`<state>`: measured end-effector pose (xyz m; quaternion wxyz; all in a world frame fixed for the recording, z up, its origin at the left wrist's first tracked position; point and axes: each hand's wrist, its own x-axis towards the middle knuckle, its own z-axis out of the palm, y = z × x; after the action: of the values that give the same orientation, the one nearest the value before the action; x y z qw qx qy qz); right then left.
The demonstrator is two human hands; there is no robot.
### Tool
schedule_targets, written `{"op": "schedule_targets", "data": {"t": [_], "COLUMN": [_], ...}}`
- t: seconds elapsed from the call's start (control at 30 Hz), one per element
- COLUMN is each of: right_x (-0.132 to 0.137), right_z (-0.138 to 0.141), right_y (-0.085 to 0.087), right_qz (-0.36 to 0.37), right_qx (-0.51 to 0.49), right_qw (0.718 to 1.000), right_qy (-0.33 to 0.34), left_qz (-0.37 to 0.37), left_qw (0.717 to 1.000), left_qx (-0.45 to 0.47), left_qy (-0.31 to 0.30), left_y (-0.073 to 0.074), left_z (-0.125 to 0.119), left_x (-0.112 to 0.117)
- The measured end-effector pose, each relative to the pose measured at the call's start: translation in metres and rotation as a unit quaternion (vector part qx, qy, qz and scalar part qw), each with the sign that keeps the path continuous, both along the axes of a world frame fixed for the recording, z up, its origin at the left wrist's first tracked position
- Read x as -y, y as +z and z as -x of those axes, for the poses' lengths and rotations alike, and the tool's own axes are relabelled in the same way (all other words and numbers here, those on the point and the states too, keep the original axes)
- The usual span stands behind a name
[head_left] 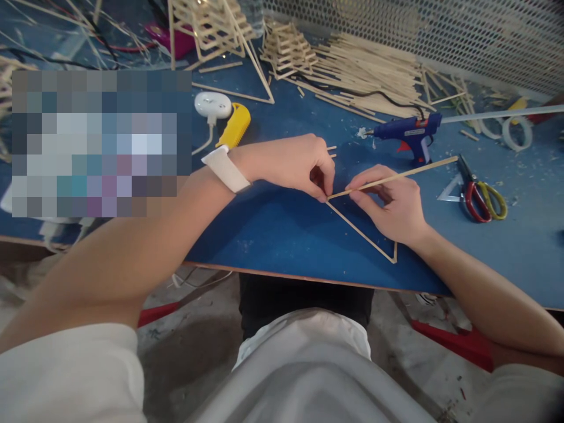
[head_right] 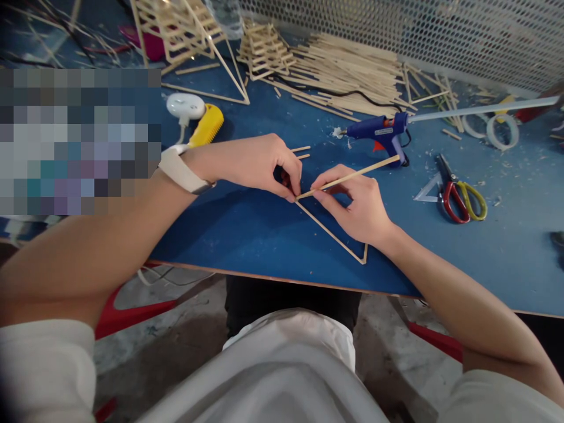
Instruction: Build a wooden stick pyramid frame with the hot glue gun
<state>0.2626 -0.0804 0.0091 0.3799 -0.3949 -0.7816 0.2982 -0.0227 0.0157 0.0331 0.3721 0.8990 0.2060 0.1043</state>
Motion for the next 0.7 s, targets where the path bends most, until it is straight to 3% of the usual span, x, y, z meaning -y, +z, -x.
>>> {"op": "schedule_targets", "data": {"t": [0.7], "right_x": [-0.0039], "right_z": [0.0003], "right_y": [-0.0082], "right_qz": [-0.044], "right_qx": [-0.036], "right_qw": [0.998], "right_qy": [0.021], "left_qz": [0.007], "left_qw": [0.999], "left_qx": [-0.039], "left_qy": [0.001], "left_y": [0.0039], "left_z": [-0.0012], "left_x": [0.0022]}}
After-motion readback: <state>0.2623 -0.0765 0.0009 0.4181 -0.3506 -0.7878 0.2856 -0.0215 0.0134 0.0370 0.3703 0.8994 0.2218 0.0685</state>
